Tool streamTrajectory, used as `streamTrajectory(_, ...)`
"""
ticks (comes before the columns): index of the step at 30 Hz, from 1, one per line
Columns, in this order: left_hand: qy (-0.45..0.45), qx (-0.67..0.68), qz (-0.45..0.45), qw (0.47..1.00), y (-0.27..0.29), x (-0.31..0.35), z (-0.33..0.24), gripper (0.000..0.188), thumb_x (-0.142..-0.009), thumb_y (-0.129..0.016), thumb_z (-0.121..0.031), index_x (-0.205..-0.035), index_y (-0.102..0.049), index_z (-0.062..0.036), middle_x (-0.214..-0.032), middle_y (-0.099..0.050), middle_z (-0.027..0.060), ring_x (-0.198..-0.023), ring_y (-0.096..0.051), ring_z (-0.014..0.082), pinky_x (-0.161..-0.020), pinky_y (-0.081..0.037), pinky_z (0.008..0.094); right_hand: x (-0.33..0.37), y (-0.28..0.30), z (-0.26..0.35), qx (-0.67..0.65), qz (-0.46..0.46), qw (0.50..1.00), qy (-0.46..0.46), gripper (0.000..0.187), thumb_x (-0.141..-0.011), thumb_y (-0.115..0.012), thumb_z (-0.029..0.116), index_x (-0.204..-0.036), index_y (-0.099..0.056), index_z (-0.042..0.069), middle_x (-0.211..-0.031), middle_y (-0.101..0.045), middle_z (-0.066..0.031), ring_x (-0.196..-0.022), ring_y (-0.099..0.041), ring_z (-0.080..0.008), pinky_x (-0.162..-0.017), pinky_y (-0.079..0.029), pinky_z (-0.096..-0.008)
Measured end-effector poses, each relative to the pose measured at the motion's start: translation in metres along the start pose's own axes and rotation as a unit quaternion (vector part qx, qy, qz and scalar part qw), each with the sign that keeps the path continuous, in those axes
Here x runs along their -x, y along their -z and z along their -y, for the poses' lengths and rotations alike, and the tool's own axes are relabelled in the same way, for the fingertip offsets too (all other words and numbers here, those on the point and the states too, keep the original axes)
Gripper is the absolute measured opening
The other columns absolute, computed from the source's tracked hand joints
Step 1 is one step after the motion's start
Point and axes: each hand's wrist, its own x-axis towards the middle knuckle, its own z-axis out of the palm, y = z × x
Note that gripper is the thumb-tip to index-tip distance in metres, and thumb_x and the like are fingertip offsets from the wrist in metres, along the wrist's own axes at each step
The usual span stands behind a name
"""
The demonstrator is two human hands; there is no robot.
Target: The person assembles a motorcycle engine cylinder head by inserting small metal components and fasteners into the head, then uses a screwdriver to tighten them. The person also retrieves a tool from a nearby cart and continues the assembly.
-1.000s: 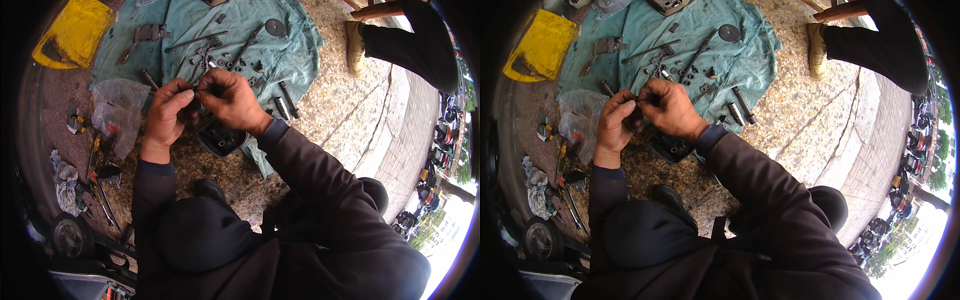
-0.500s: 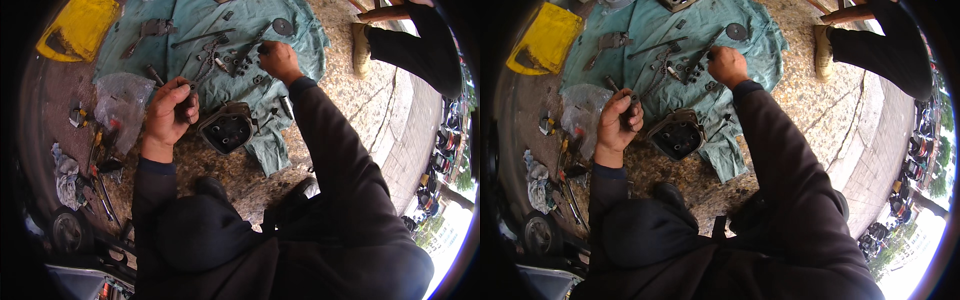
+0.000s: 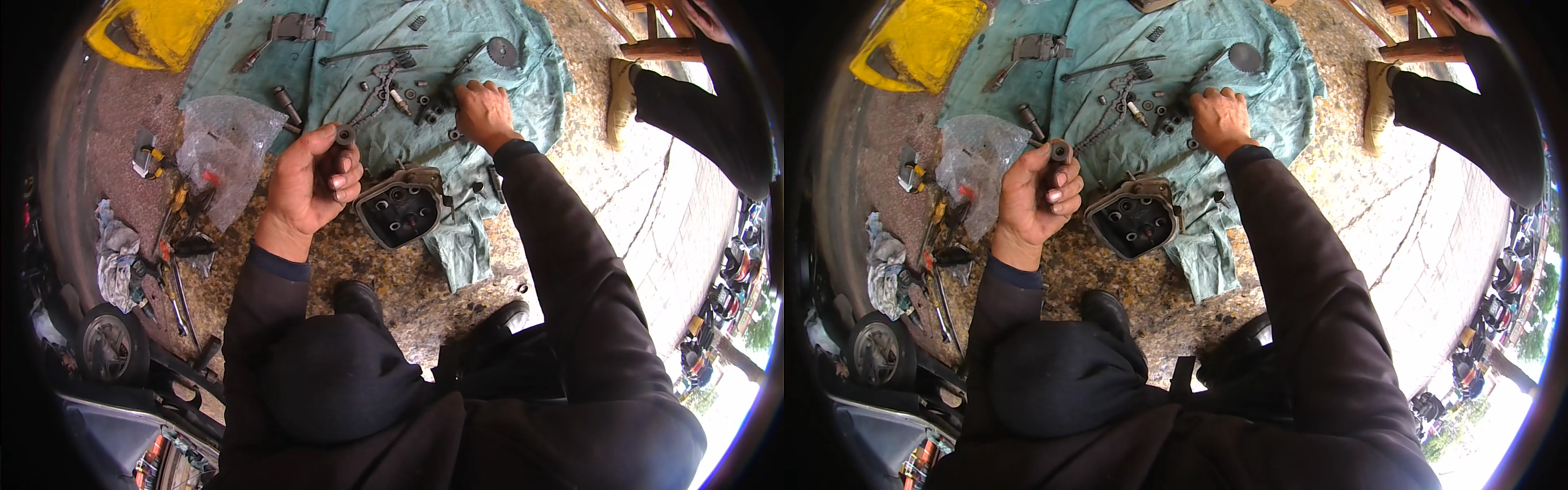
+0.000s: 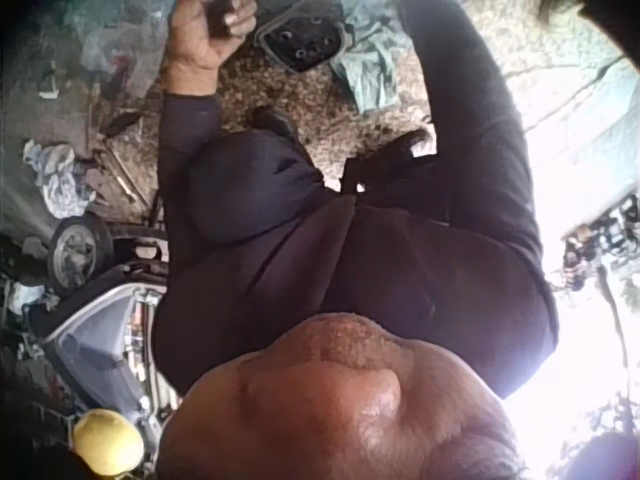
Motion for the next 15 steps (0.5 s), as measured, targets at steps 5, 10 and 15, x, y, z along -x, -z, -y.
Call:
streamTrajectory(5, 0.002, -0.022, 0.015, 1.0, -0.004, 0.003, 0.002, 0.017, -0.098, -0.056, -0.026, -0.091, -0.058, -0.01, -0.074, -0.057, 0.0034, -0.058, -0.048, 0.0118, -0.05, -0.038, 0.0265, 0.001, 0.007, 0.003, -0.02, -0.027, 0.999, 0.017, 0.018, -0.074, -0.064, 0.013, -0.091, -0.066, 0.008, -0.096, -0.065, -0.0104, -0.097, -0.059, -0.0328, -0.085, -0.046, -0.0459)
streamTrajectory(10, -0.016, -0.033, -0.005, 0.999, -0.01, 0.003, 0.005, 0.014, -0.098, -0.057, -0.025, -0.093, -0.058, -0.0114, -0.074, -0.058, 0.0037, -0.059, -0.049, 0.0121, -0.05, -0.039, 0.027, 0.003, 0.063, 0.031, -0.402, -0.035, 0.911, -0.092, 0.022, -0.076, -0.068, 0.015, -0.096, -0.069, 0.005, -0.089, -0.071, -0.0106, -0.08, -0.067, -0.0272, -0.075, -0.053, -0.0383)
streamTrajectory(15, -0.029, -0.07, -0.019, 0.997, -0.023, -0.001, 0.011, 0.011, -0.096, -0.06, -0.023, -0.095, -0.058, -0.0121, -0.074, -0.057, 0.0028, -0.06, -0.05, 0.0121, -0.051, -0.04, 0.0272, 0.035, 0.125, 0.092, -0.621, -0.002, 0.781, 0.065, 0.004, -0.085, -0.068, 0.001, -0.088, -0.067, 0.001, -0.082, -0.066, 0.0002, -0.077, -0.059, -0.0078, -0.073, -0.049, -0.0257)
